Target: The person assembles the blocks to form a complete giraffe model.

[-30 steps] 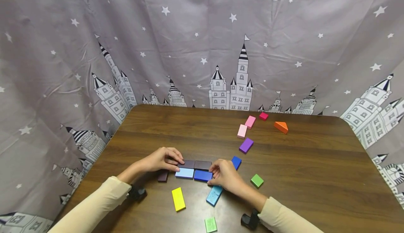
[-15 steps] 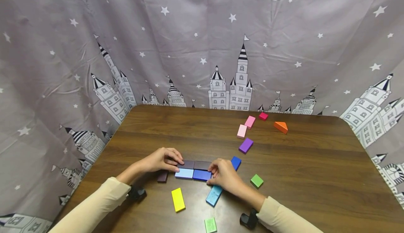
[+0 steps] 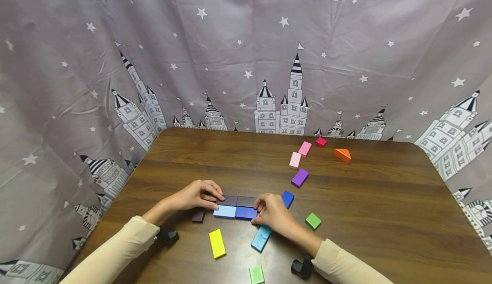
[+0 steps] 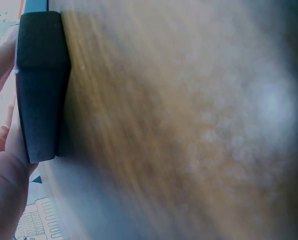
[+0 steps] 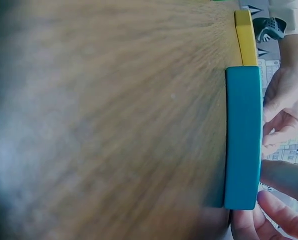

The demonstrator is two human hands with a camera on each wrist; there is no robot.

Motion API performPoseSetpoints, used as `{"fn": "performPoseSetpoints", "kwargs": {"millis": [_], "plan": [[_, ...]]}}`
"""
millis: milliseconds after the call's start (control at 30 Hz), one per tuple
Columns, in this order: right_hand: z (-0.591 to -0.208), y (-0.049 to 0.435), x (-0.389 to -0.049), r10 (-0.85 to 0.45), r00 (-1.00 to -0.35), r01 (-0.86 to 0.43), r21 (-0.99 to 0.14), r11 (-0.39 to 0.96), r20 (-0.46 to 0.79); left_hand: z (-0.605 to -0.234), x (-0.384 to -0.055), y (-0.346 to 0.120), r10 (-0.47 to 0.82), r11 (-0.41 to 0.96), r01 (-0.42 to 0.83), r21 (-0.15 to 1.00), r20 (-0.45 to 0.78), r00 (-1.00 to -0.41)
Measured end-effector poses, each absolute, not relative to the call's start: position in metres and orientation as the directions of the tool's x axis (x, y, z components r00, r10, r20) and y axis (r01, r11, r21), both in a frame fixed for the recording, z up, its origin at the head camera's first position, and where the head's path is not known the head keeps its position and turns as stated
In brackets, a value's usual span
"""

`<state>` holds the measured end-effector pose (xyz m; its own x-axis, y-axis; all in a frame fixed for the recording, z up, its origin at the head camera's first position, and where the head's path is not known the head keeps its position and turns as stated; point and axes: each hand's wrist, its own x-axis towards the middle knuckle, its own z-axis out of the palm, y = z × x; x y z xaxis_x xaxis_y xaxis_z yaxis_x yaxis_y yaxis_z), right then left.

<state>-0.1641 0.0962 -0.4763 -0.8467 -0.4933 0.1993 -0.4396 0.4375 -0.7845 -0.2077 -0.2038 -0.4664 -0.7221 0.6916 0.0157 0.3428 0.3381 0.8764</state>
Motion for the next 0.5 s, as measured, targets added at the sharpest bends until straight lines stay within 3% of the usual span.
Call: {"fn": "performPoseSetpoints", "kwargs": {"millis": [500], "plan": [[-0.4712, 0.1041, -0.1621, -0.477, -0.861, -0.384, -0.839, 0.385, 0.175, -0.4676, -0.2086, -0.2043, 0.697, 0.343, 0.35, 0.872, 0.014, -0.717]]}}
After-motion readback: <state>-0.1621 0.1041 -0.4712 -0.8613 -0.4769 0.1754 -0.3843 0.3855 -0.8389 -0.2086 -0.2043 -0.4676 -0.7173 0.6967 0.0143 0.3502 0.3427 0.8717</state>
